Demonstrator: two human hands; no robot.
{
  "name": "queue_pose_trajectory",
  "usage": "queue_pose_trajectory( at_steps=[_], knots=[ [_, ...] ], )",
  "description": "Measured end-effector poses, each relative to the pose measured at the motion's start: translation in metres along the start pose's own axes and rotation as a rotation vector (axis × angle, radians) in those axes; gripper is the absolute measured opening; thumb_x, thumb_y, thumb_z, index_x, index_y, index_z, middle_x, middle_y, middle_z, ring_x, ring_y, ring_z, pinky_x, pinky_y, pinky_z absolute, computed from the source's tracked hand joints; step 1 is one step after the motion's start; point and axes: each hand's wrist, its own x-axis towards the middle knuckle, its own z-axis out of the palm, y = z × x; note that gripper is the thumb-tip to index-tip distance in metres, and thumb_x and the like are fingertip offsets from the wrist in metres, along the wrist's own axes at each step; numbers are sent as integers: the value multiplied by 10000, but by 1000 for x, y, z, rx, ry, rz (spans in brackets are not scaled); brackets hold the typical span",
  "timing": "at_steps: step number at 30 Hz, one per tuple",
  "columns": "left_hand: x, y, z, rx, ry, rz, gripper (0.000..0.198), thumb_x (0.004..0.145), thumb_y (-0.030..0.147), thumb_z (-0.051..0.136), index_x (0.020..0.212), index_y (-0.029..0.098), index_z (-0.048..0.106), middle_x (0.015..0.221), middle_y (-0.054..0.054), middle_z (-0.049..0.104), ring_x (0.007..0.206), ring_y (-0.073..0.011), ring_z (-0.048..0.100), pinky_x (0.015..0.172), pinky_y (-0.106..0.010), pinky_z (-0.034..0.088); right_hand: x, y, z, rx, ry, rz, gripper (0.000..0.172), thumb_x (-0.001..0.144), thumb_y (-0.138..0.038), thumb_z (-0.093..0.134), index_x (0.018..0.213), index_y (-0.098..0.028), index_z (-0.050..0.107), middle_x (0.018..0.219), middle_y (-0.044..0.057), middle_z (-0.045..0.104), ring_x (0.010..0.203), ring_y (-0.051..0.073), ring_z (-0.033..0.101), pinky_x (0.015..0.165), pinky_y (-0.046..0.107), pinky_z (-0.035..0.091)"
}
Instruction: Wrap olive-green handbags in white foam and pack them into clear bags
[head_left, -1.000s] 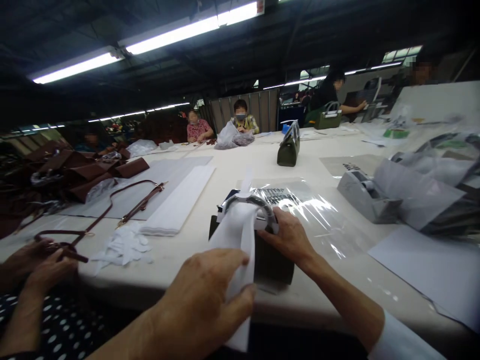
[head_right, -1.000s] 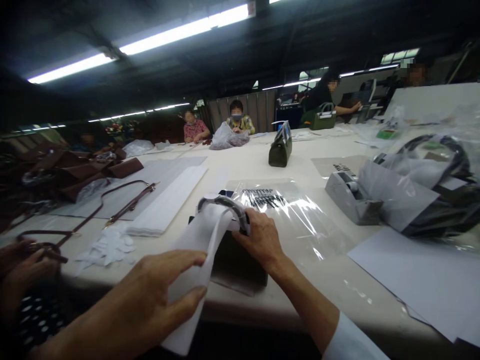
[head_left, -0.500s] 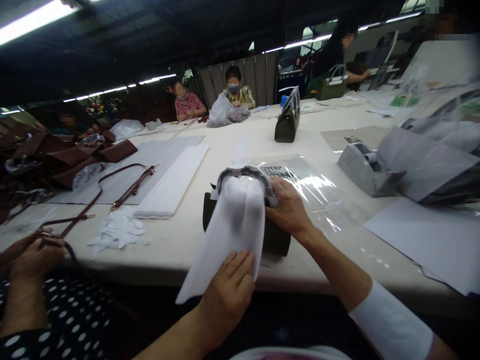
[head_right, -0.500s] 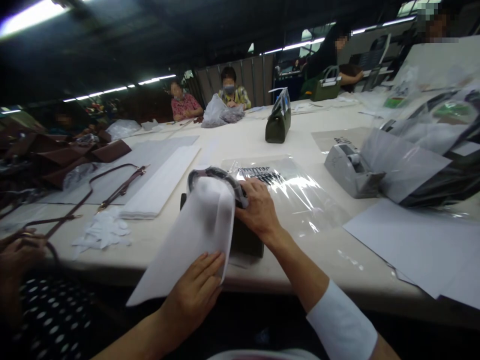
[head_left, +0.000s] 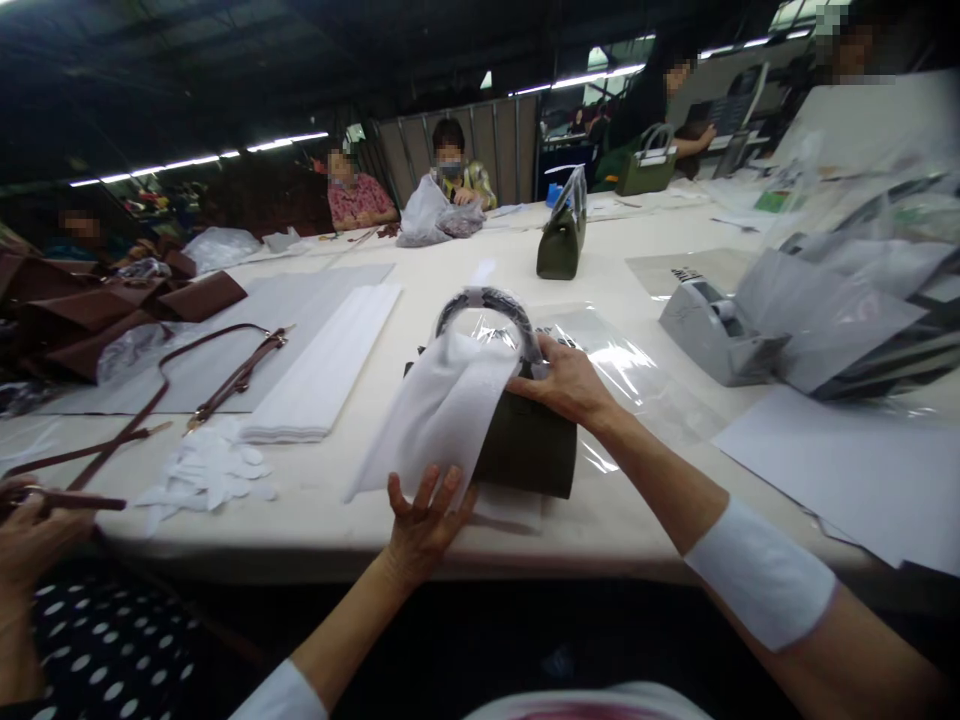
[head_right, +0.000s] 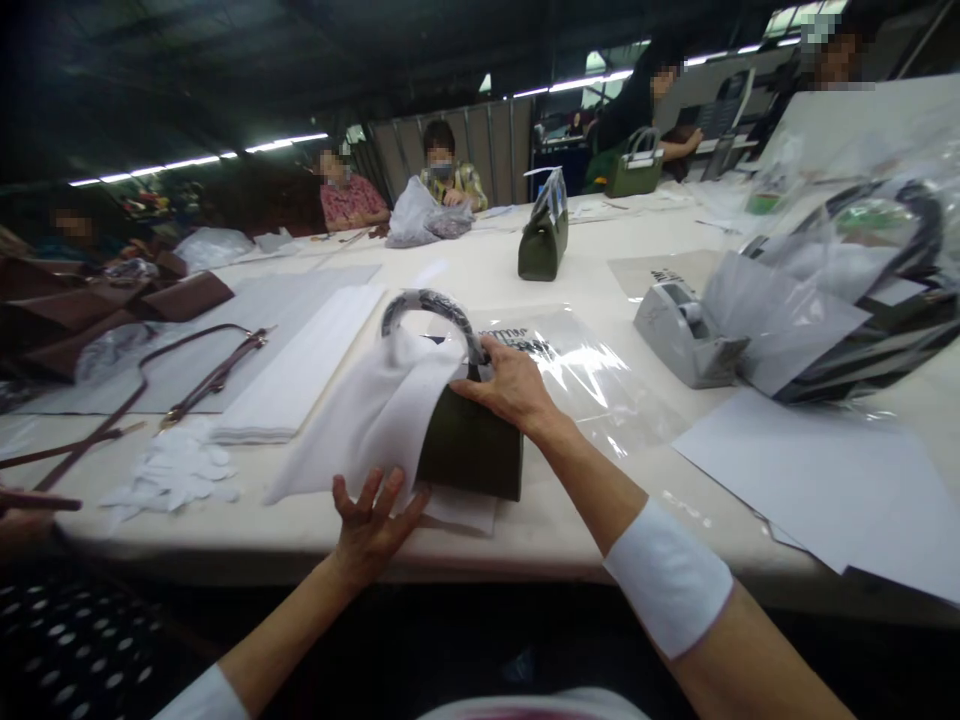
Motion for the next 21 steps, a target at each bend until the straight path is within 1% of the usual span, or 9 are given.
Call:
queue_pose_trajectory(
  at_steps=[2,3,5,8,11,13,17,19,21],
  knots=[
    [13,-9,6,-11,16,2,101,761,173,627,837,240,616,1143,-73,582,1320,-251,223,1027,-637,69,10,3,-4,12,-26,29,487,610,-469,661,1012,-211,567,864,9,611,790,184,548,716,282,401],
    [22,-12,3,-24,15,13,67,766,171,620,797,229,607,1151,-68,584,1303,-246,268,1021,-645,81,17,4,-8,25,-48,46,498,596,-474,672,999,-199,572,878,18,612,813,194,549,731,289,401],
    [46,-15,-13,-83,-20,46,50,775,173,608,746,208,588,1166,-52,587,1249,-247,369,1008,-666,93,32,5,-19,70,-122,67,481,583,-487,680,941,-177,597,876,30,621,818,200,559,720,286,413],
    [82,-9,-52,-224,-84,71,86,779,162,590,699,176,562,1169,-31,592,1175,-259,462,998,-692,46,48,5,-32,191,-360,151,408,591,-486,682,854,-178,633,814,25,641,753,188,582,619,251,434],
    [103,2,-76,-355,-124,50,124,781,159,581,662,163,542,1096,-6,633,1152,-254,485,1014,-676,-18,43,13,-25,288,-606,303,363,554,-462,720,776,-185,645,744,20,650,688,186,591,551,242,441],
    [108,6,-78,-449,-178,15,131,793,149,558,664,159,537,1009,1,665,1112,-224,520,1045,-633,-10,32,24,-8,297,-677,367,359,549,-479,721,726,-178,639,710,31,653,630,186,594,520,255,452],
    [115,2,-64,-580,-372,-56,101,831,171,495,759,163,565,944,-12,673,1012,-165,580,1085,-542,69,21,48,19,304,-723,445,429,614,-572,642,731,-159,636,735,76,667,603,203,612,538,302,491],
    [118,-2,-60,-602,-447,-68,94,835,183,488,805,168,575,948,-17,671,1010,-161,581,1085,-527,90,22,52,17,274,-693,443,493,617,-609,625,772,-142,647,802,109,669,685,239,628,609,339,506],
    [120,-4,-59,-619,-476,-77,90,833,186,491,822,172,579,952,-17,669,1013,-157,579,1085,-512,102,18,48,1,217,-571,422,588,633,-632,604,946,-136,631,999,141,636,894,286,601,755,387,484]
  ],
)
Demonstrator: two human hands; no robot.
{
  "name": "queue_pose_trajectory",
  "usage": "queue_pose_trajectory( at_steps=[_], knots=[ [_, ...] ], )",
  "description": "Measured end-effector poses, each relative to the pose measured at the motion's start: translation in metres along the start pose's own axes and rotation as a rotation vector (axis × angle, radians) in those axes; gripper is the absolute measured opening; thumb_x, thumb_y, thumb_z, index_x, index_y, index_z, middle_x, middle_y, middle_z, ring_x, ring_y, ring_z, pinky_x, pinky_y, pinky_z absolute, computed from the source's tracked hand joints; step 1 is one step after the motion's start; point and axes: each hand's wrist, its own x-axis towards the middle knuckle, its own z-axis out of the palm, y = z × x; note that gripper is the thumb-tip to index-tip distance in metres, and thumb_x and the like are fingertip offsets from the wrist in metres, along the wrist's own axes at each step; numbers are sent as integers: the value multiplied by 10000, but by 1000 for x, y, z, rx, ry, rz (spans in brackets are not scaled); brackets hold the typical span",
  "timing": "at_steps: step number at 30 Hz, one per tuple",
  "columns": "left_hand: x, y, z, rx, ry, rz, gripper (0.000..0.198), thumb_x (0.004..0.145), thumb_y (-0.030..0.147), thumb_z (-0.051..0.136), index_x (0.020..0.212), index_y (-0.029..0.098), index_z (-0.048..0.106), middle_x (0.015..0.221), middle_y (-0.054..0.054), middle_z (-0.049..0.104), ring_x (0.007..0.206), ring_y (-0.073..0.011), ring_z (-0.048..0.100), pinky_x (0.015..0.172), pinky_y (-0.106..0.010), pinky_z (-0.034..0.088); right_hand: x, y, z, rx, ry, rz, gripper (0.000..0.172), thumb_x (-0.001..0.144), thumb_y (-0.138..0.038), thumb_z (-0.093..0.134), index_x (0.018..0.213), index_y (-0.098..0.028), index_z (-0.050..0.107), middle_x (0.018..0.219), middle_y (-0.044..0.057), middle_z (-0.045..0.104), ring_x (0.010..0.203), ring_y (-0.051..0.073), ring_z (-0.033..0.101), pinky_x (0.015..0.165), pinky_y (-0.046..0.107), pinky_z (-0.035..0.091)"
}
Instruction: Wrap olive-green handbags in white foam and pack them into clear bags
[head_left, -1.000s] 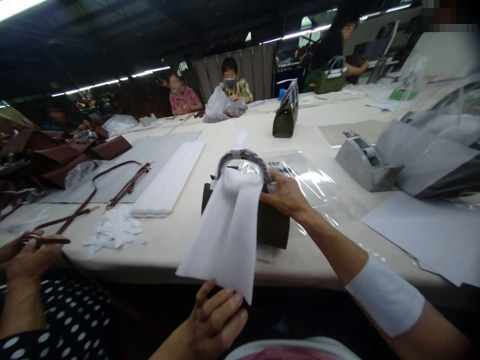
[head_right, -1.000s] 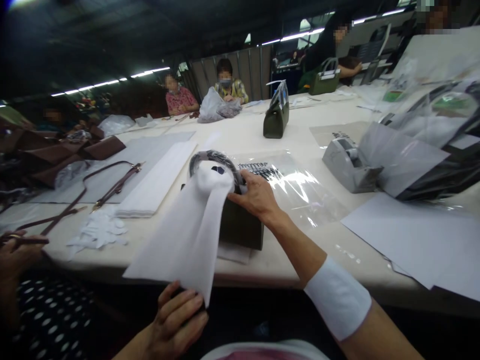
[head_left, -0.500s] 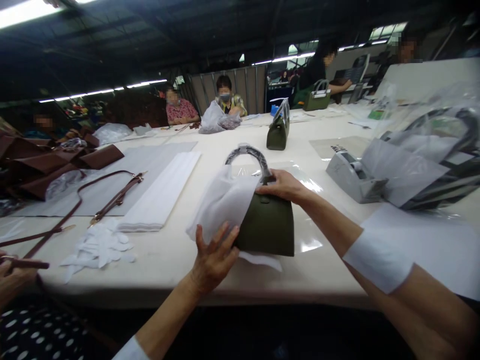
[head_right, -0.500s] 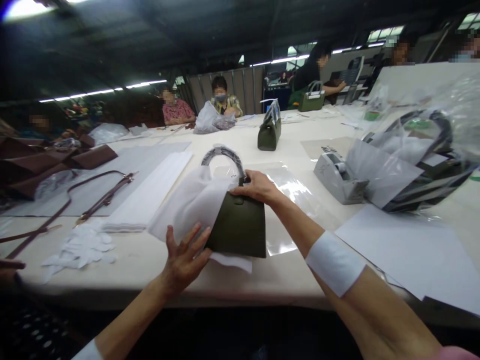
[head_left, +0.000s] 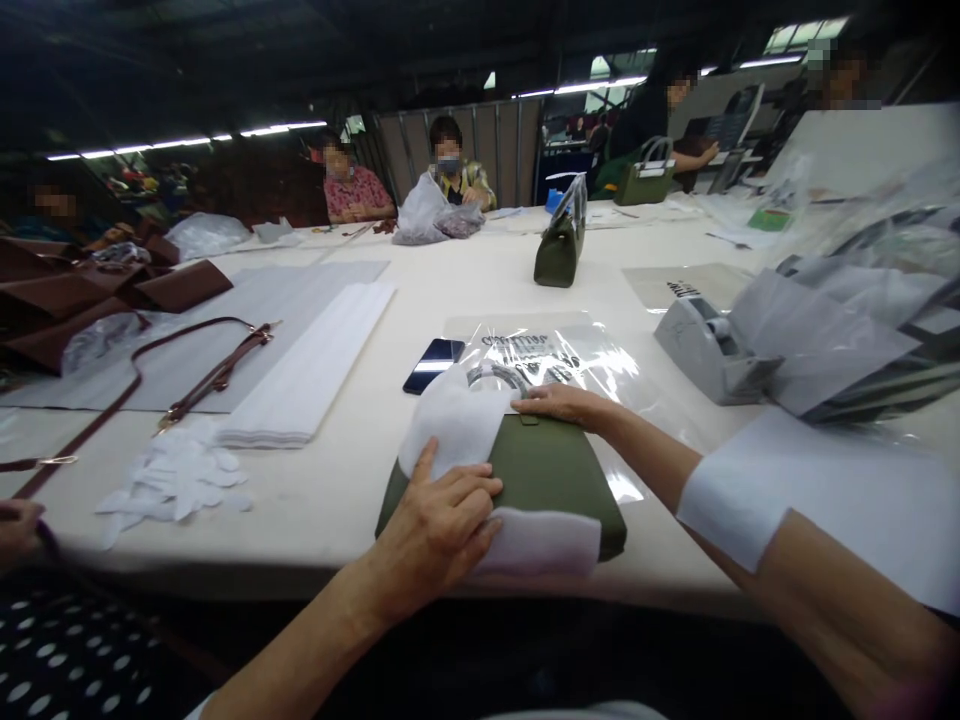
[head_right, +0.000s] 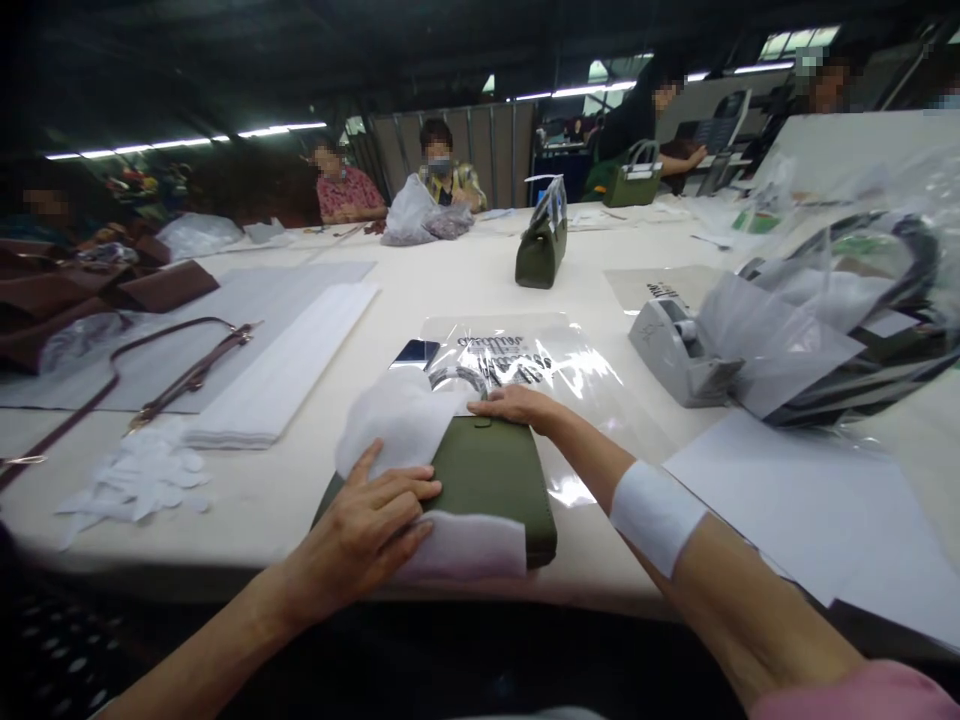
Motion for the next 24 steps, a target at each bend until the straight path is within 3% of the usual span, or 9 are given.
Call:
queue_pose_trajectory(
  at_steps=[3,6,8,10,12,16,19,21,24],
  knots=[
    [-1,0,0,-30,-5,-18,79,830,185,498,827,174,576,967,-15,665,1025,-153,571,1089,-492,111,-50,-1,-10,-82,279,-287,692,725,-668,473,1228,-194,473,1259,109,495,1132,286,471,922,427,393],
    [-4,-1,4,-59,2,-25,68,828,179,501,841,173,567,977,-13,660,1033,-153,565,1091,-494,95,-105,11,2,-307,159,-743,768,661,-665,559,1275,-223,428,1310,73,454,1210,272,401,1045,433,257],
    [-4,-1,6,-69,-6,-25,68,829,177,497,852,174,560,980,-13,659,1035,-156,563,1089,-502,91,-125,24,20,-430,128,-840,583,725,-522,607,1216,-232,484,1276,58,494,1214,234,406,1090,427,142],
    [-3,-2,5,-71,-39,-41,69,837,182,487,855,179,553,994,-15,655,1050,-163,554,1085,-517,96,-129,35,38,-446,213,-853,321,802,-374,577,1092,-238,565,1195,45,564,1174,198,455,1088,428,124],
    [-1,-2,0,-87,-93,-50,70,848,205,478,861,188,545,1030,-24,641,1080,-167,534,1084,-510,131,-124,41,50,-392,308,-851,193,819,-307,564,993,-236,607,1117,37,612,1120,180,503,1068,424,171],
    [6,-8,-24,-39,-153,-35,322,827,208,480,1146,169,455,1324,-106,430,1265,-194,341,1062,-421,268,-117,41,57,-290,394,-833,148,803,-267,582,942,-237,627,1055,27,642,1053,172,548,1030,412,240],
    [19,-22,-41,225,-220,20,598,768,128,469,1331,142,269,1422,-121,276,1326,-243,210,1068,-477,216,-119,41,56,-247,417,-807,138,799,-269,587,925,-243,636,1047,20,646,1041,170,554,1012,406,258],
    [35,-36,-47,411,-203,78,572,773,99,441,1325,141,296,1370,-123,374,1284,-248,308,1053,-490,221,-120,41,56,-232,413,-796,138,799,-282,587,922,-249,641,1050,19,645,1041,171,553,1006,409,259],
    [64,-50,-53,585,-66,186,274,849,127,391,1070,164,549,1044,-71,634,1045,-198,550,1014,-462,279,-120,42,56,-214,396,-787,143,796,-294,589,922,-254,644,1061,20,641,1043,178,550,995,421,263]
  ],
)
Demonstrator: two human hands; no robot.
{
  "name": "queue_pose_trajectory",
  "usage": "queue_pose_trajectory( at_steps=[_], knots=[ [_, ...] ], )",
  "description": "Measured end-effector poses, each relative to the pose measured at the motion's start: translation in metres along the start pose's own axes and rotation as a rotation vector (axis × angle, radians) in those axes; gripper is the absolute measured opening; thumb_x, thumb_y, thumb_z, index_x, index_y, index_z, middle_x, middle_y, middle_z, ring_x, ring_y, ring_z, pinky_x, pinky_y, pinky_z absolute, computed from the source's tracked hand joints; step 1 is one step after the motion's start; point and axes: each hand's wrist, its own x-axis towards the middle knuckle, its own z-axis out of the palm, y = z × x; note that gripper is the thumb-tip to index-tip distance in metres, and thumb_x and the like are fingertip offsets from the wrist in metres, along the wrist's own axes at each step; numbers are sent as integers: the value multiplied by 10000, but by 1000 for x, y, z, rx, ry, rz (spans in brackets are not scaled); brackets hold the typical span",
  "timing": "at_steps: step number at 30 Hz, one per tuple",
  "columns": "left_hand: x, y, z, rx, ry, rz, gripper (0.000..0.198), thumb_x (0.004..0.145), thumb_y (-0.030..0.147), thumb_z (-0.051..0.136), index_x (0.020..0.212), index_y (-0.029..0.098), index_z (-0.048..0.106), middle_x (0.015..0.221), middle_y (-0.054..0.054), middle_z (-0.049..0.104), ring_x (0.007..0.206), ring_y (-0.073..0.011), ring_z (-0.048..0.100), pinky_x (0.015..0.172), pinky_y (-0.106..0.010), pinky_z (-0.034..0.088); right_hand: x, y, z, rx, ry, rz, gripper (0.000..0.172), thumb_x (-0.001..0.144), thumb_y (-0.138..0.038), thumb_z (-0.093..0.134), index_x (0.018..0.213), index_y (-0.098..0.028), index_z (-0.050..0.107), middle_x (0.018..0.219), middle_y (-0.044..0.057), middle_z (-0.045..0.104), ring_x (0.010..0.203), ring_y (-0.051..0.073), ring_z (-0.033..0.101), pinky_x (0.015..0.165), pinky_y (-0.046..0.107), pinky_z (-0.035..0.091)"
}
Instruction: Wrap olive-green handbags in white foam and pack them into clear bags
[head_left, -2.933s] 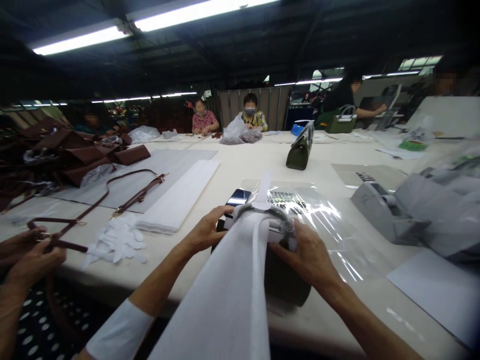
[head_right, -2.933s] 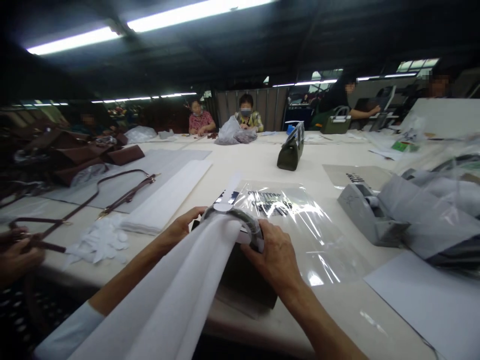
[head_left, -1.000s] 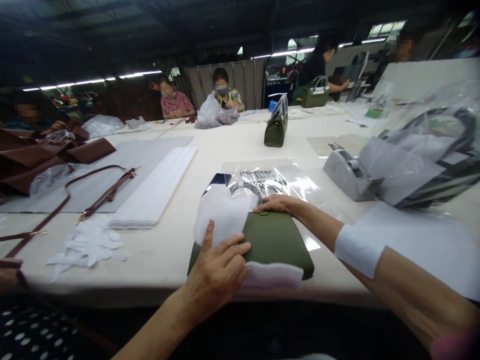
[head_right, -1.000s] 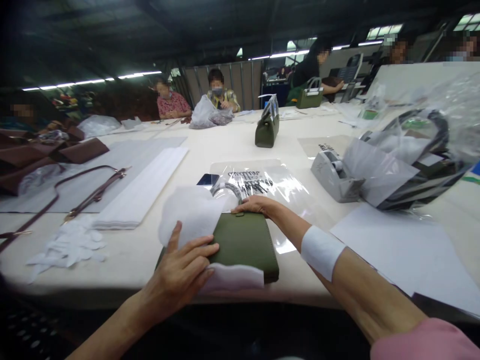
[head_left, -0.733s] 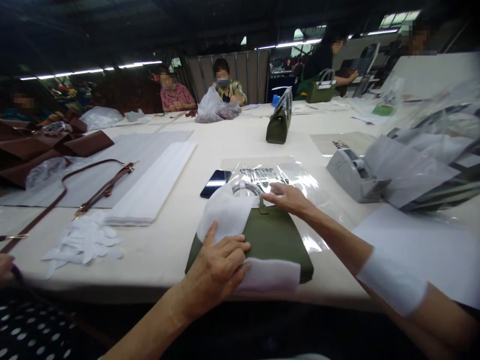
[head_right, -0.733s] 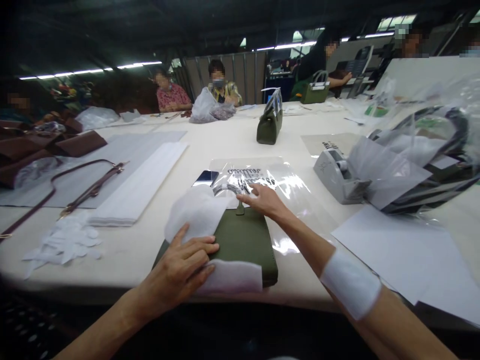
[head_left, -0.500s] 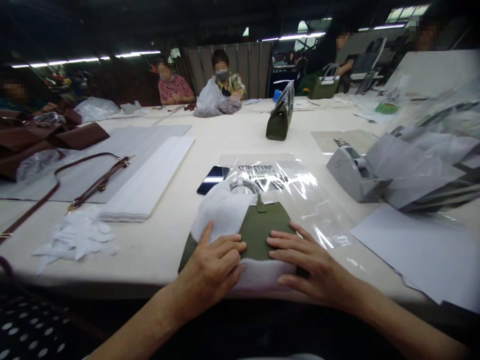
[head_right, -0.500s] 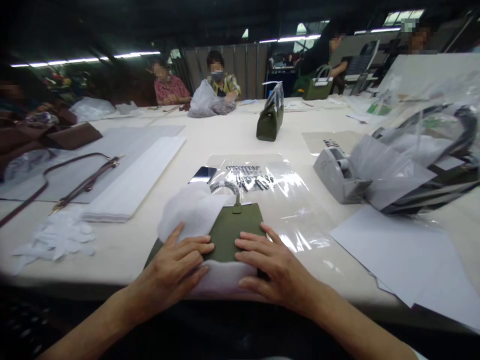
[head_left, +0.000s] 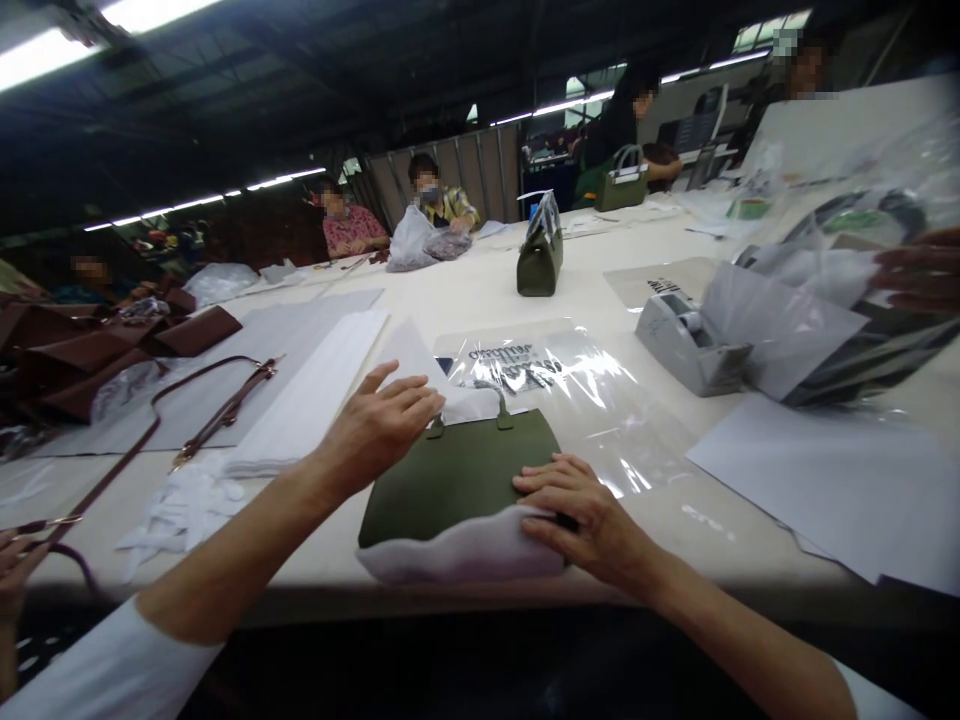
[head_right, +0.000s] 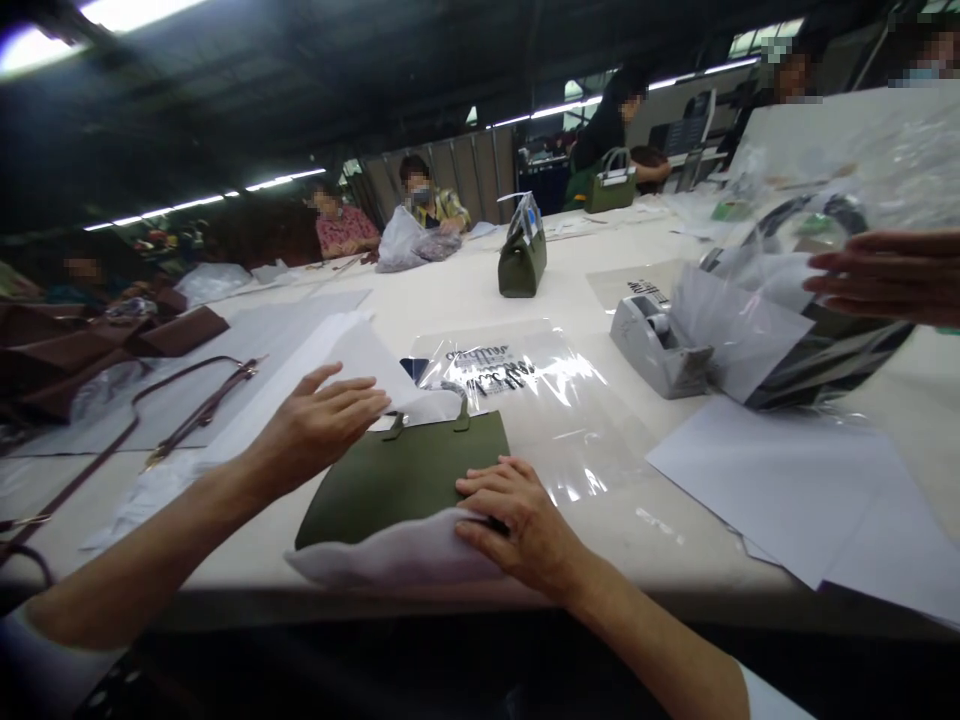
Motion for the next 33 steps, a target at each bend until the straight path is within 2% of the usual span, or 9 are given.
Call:
queue_pose_trajectory(
  at_steps=[2,4,6,9,12,17,23,26,33],
  knots=[
    [18,-1,-4,58,44,64,212,879,179,384,877,171,596,781,-16,646,805,-145,601,936,-399,367,1,0,1,17,-1,8,132,792,-294,595,907,-250,643,1060,17,642,1040,182,549,985,428,268],
    [32,11,-13,76,19,138,194,876,202,402,799,175,577,660,15,579,636,-116,548,731,-283,438,2,-1,2,32,13,19,118,787,-292,601,886,-242,641,1047,18,646,1031,187,552,972,429,279],
    [37,32,-23,60,-30,192,158,858,187,426,758,180,549,631,23,530,579,-117,497,546,-234,378,2,-2,5,42,38,45,100,788,-290,600,862,-236,641,1032,24,651,1020,191,556,963,430,285],
    [33,69,-31,4,-35,182,125,828,153,457,724,182,519,632,21,503,573,-129,466,513,-254,332,1,-3,10,50,75,81,72,792,-287,596,815,-232,636,1021,24,652,1005,194,559,967,432,276],
    [21,103,-22,-51,33,109,128,818,119,459,721,176,520,605,15,487,548,-138,440,520,-272,331,0,-2,14,64,110,90,38,772,-262,612,768,-224,617,992,16,651,971,187,559,961,418,290],
    [-2,144,12,-132,157,-75,108,831,108,463,812,147,562,581,3,506,529,-137,450,516,-275,358,0,3,18,102,181,102,55,736,-173,597,737,-211,559,920,2,633,921,164,557,976,396,292],
    [-25,154,33,-251,248,-188,279,793,59,488,1064,101,537,906,-91,651,757,-170,578,719,-313,475,5,9,24,61,426,133,154,696,-203,590,734,-211,441,843,53,573,947,215,520,894,395,395],
    [-29,153,36,-279,277,-209,261,794,42,493,1036,119,554,893,-83,663,762,-171,592,714,-307,487,2,6,22,48,411,122,169,699,-198,588,787,-215,445,841,51,567,966,221,521,905,406,397],
    [-31,156,38,-267,320,-260,233,804,50,509,1022,118,558,879,-76,669,748,-174,597,691,-306,491,-19,-7,11,116,294,335,170,719,-260,607,860,-205,530,1313,111,398,1214,248,383,981,398,351]
  ],
)
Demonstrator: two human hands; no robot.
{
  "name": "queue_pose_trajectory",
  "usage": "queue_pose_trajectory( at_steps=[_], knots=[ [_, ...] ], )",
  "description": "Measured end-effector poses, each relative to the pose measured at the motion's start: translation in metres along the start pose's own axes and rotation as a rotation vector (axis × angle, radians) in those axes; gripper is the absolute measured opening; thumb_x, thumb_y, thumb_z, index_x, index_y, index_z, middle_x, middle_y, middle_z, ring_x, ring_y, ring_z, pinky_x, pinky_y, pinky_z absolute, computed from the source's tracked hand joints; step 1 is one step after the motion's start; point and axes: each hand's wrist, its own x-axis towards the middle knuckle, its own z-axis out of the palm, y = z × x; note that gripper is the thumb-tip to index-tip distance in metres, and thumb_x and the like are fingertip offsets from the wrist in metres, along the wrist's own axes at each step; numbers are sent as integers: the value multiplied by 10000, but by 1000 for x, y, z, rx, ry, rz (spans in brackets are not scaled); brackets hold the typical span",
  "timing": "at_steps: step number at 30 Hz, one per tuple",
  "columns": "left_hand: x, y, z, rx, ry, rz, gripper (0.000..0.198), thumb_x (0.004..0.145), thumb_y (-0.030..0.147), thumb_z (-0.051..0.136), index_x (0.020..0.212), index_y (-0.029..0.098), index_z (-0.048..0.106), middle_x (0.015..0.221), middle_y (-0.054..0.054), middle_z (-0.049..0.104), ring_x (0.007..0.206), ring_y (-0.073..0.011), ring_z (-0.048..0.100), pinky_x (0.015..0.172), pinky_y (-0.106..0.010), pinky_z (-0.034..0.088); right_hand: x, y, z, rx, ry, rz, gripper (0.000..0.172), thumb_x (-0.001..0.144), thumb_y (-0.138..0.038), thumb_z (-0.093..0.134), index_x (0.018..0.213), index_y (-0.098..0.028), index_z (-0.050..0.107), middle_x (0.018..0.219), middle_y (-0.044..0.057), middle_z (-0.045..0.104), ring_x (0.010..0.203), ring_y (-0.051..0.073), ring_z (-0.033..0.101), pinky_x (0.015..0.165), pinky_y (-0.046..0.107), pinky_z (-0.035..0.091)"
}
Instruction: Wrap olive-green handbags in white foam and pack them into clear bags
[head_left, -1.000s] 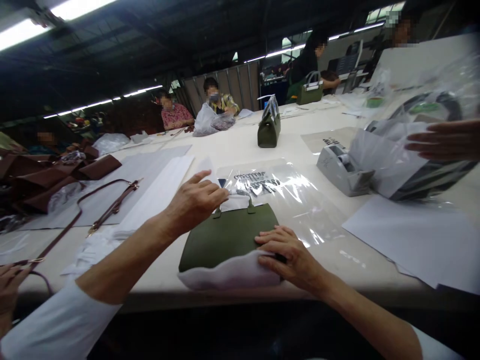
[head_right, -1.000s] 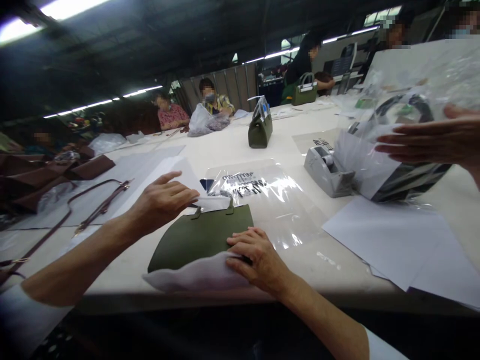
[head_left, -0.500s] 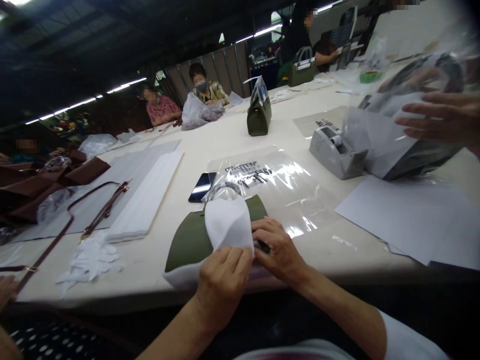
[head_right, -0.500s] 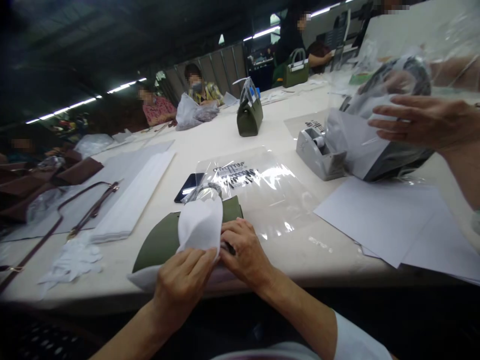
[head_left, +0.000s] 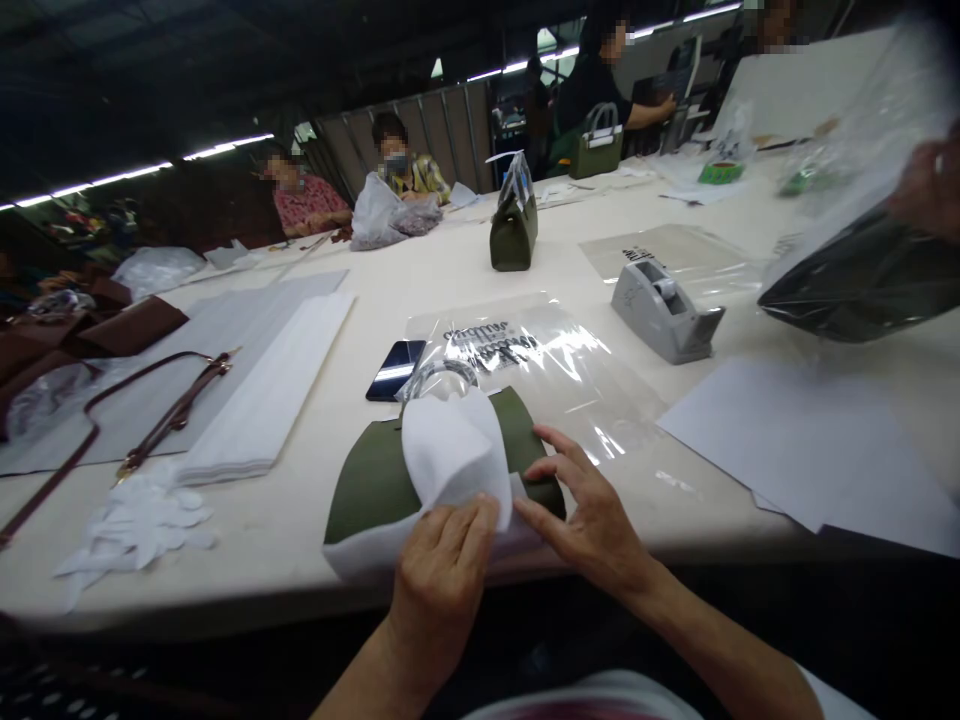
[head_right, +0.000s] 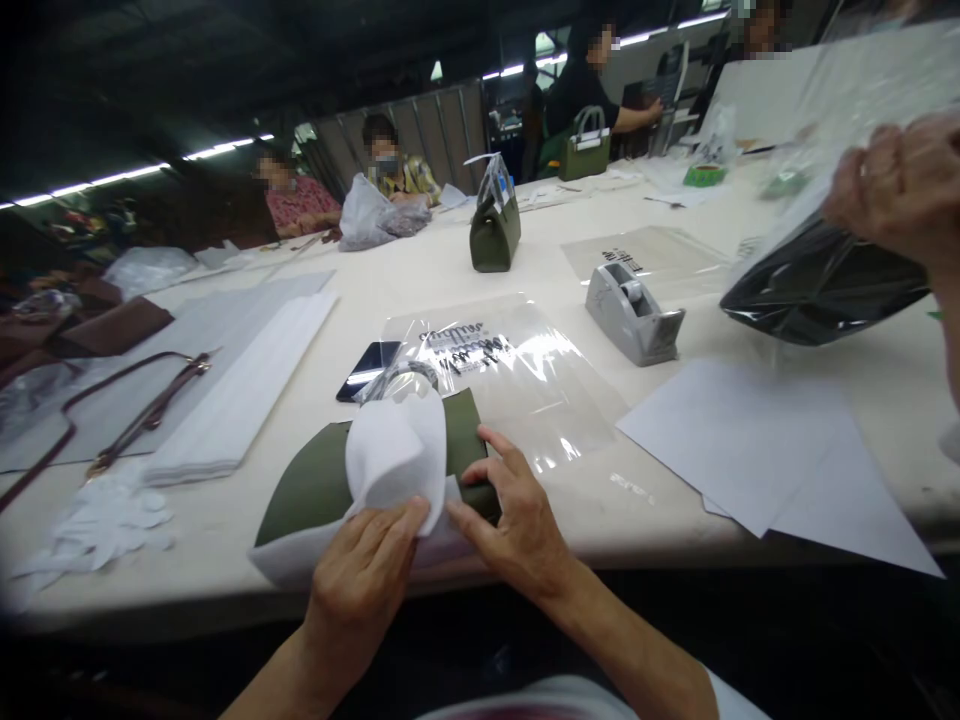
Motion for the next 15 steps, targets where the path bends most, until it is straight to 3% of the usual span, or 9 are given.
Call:
queue_pose_trajectory(
  at_steps=[4,9,12,15],
  knots=[
    [7,2,-4,-26,-16,-6,179,809,66,513,973,111,568,835,-71,666,709,-169,590,665,-298,486,-5,-2,6,90,26,137,76,740,-269,589,760,-202,558,1344,85,374,1249,235,346,1011,389,312],
    [15,8,-8,-26,-13,29,173,815,65,495,965,96,577,849,-83,670,713,-172,589,658,-303,483,-8,-5,17,149,129,194,44,750,-237,562,731,-198,557,1345,83,387,1255,230,338,1034,400,274],
    [15,14,-5,-8,0,30,172,833,91,472,958,116,588,863,-80,673,718,-166,591,659,-297,479,-8,-3,21,171,164,197,23,742,-210,558,761,-202,567,1331,85,404,1247,231,350,1033,409,278],
    [13,19,2,18,14,8,184,831,104,478,971,127,594,862,-77,674,715,-168,587,655,-300,474,-8,2,24,184,199,220,110,740,-200,558,850,-206,560,1319,91,416,1226,230,380,1027,415,297]
  ],
)
